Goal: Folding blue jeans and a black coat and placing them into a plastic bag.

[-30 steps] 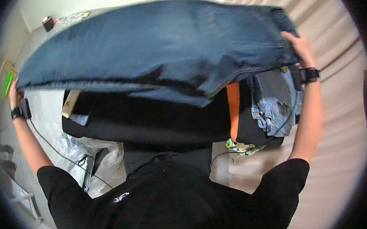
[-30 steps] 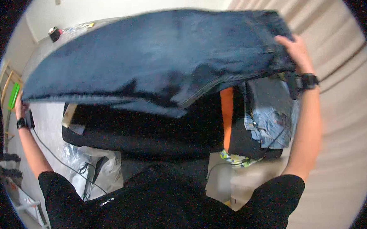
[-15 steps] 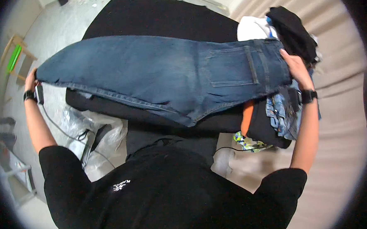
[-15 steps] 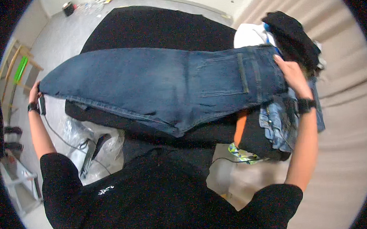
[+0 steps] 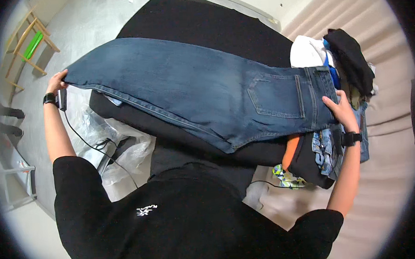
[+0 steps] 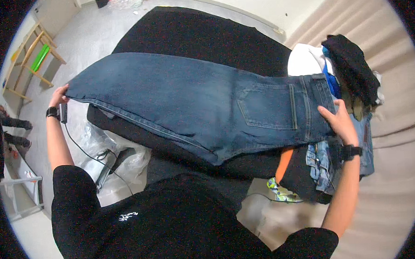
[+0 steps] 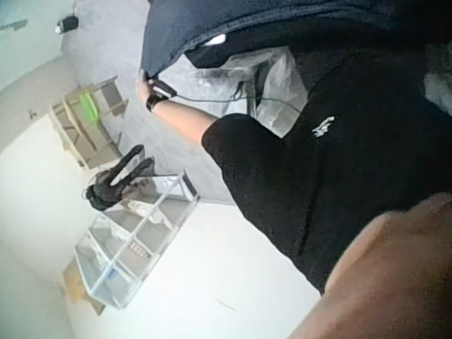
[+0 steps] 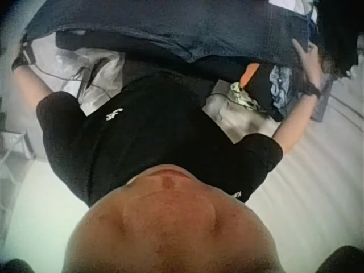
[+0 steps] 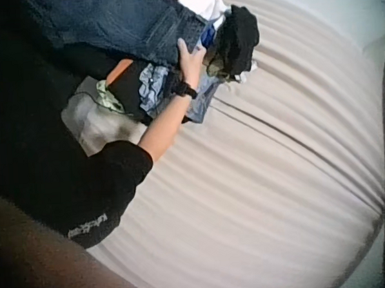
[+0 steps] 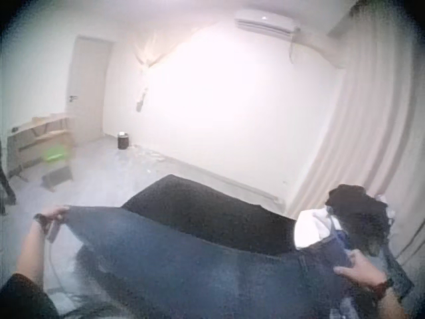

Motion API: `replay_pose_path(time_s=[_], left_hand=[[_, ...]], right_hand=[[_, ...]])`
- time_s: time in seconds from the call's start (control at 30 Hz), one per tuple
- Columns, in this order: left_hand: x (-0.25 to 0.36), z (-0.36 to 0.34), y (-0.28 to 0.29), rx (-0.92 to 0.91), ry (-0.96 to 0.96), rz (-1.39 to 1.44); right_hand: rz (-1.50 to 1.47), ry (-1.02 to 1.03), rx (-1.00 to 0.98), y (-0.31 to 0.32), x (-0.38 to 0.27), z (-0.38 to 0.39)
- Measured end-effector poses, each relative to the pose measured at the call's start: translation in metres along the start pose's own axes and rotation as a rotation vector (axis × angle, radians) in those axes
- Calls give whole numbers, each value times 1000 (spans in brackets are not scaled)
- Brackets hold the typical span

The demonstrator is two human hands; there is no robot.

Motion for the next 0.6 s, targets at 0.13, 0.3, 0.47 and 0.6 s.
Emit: replay_pose_path(time_s=[0.13,0.3,0.47,0.6], left_hand=[[109,13,-8,347,-38,191],[368,120,-87,276,-670,318],[462,261,-272,-287,-1222,-22],[390,317,-362,-924,-1241,-460]], right_hand=[[-74,13,-39,-2,1,6],[-31,47,-1,0,7,9],[-192,57,-45,-6,27,2],[-190,52,-24,-6,13,12]])
Point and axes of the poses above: each hand's wrist, its own z-axis away from the middle knuckle, its own y-axis out of the back of the hand, x = y × z, the point moved 2 cm from there along -z, towards the middle knuckle, and after that the axes turned 1 degree about -x, right-handed, at the moved point
